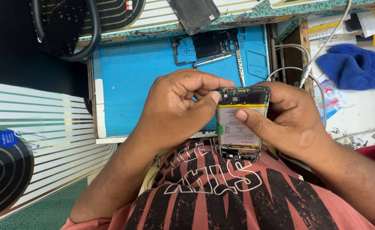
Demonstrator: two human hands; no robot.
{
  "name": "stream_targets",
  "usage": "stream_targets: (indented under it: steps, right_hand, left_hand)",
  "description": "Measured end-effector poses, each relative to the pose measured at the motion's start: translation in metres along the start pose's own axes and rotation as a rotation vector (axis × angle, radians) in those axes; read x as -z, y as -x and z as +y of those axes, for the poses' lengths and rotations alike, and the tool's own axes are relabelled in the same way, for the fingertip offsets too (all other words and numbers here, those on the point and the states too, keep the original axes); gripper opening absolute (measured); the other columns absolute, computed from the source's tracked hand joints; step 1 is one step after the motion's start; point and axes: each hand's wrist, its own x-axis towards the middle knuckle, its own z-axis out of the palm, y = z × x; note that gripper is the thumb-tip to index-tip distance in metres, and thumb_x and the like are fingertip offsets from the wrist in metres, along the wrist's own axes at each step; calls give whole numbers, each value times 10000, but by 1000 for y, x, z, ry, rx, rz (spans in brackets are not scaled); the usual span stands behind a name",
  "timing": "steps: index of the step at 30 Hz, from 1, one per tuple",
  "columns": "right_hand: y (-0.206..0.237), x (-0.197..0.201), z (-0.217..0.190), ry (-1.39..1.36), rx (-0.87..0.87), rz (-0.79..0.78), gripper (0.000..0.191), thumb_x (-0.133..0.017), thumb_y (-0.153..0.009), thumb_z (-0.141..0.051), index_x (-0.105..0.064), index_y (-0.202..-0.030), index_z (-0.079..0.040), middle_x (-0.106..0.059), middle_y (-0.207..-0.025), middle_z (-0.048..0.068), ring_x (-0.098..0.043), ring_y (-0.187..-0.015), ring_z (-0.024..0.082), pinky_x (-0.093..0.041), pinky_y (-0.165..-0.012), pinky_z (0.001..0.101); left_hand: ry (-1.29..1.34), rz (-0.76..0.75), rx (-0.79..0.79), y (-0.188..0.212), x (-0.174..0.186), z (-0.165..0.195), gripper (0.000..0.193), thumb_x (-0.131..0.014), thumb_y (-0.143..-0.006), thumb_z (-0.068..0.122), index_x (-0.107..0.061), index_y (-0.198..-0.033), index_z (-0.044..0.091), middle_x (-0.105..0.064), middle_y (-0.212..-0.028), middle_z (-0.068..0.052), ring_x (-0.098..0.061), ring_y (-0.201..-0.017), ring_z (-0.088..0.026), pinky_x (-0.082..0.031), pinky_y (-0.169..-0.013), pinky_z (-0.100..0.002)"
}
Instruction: The person holds a disassembled smartphone frame, wipes the old display area, applies adhesive strips to the frame, peels the backing from a new display panel, aligns and presses the panel onto the frame, reconnects the battery and powers the phone on to the boot screen.
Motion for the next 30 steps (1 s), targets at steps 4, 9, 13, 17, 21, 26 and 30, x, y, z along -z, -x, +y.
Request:
stream_targets:
  steps: [4, 9, 13, 17, 21, 26, 30]
  right_hand:
    - [-3, 2, 5, 14, -27, 5, 165, -702, -958, -77, -692, -1110, -15, -739, -984, 32, -678, -888, 71, -566, -752, 239]
    - [-10, 7, 14, -84, -48, 78, 190, -700, -974, -75, -682, -1154, -15, -751, -1050, 59, -687, -927, 91, -568, -823, 258]
    - [-15, 11, 19, -360, 36, 196, 187, -692, -1014, -41, -657, -1196, -18, -731, -1151, 72, -688, -1021, 124, -571, -938, 288]
    - [-17, 14, 19, -497, 87, 239, 156, -688, -1084, -45, -599, -1212, -33, -701, -1115, 71, -694, -1073, 158, -592, -996, 338]
    - [-16, 14, 15, -497, 75, 242, 179, -685, -1089, -72, -555, -1203, -25, -697, -1128, 84, -701, -1027, 174, -603, -955, 377]
    - [-18, 12, 12, -501, 75, 270, 249, -676, -1070, -68, -544, -1279, -34, -697, -1192, 84, -704, -1083, 181, -603, -980, 380]
    - [-17, 12, 13, -503, 92, 269, 247, -672, -1085, -60, -537, -1288, -23, -694, -1174, 95, -700, -1111, 185, -596, -1012, 376]
  left_hand:
    - [19, 16, 57, -3, -2, -5, 229, -655, -941, 0, -766, -1140, 12, -724, -943, -31, -622, -775, -39, -515, -659, -196]
    - [102, -4, -22, -7, -5, -21, 293, -662, -1016, 44, -678, -1303, -12, -725, -1011, -16, -642, -861, -49, -554, -758, -206]
    - [324, -135, 72, -5, -6, -34, 449, -645, -1031, 65, -537, -1453, -43, -685, -1038, -62, -668, -924, -76, -588, -837, -233]
    - [302, -210, 109, 0, -10, -44, 440, -608, -1028, 40, -527, -1447, -69, -699, -1133, -105, -694, -995, -106, -584, -876, -250]
    - [394, -209, 139, 4, -14, -48, 415, -554, -1001, -19, -544, -1412, -74, -695, -1275, -120, -695, -1120, -114, -580, -992, -263]
    - [425, -172, 172, 3, -17, -51, 389, -538, -1002, -52, -562, -1390, -74, -701, -1257, -133, -695, -1076, -113, -579, -955, -267]
    - [479, -150, 191, 4, -20, -56, 375, -522, -1001, -58, -565, -1373, -87, -698, -1253, -133, -694, -1072, -111, -578, -951, -262]
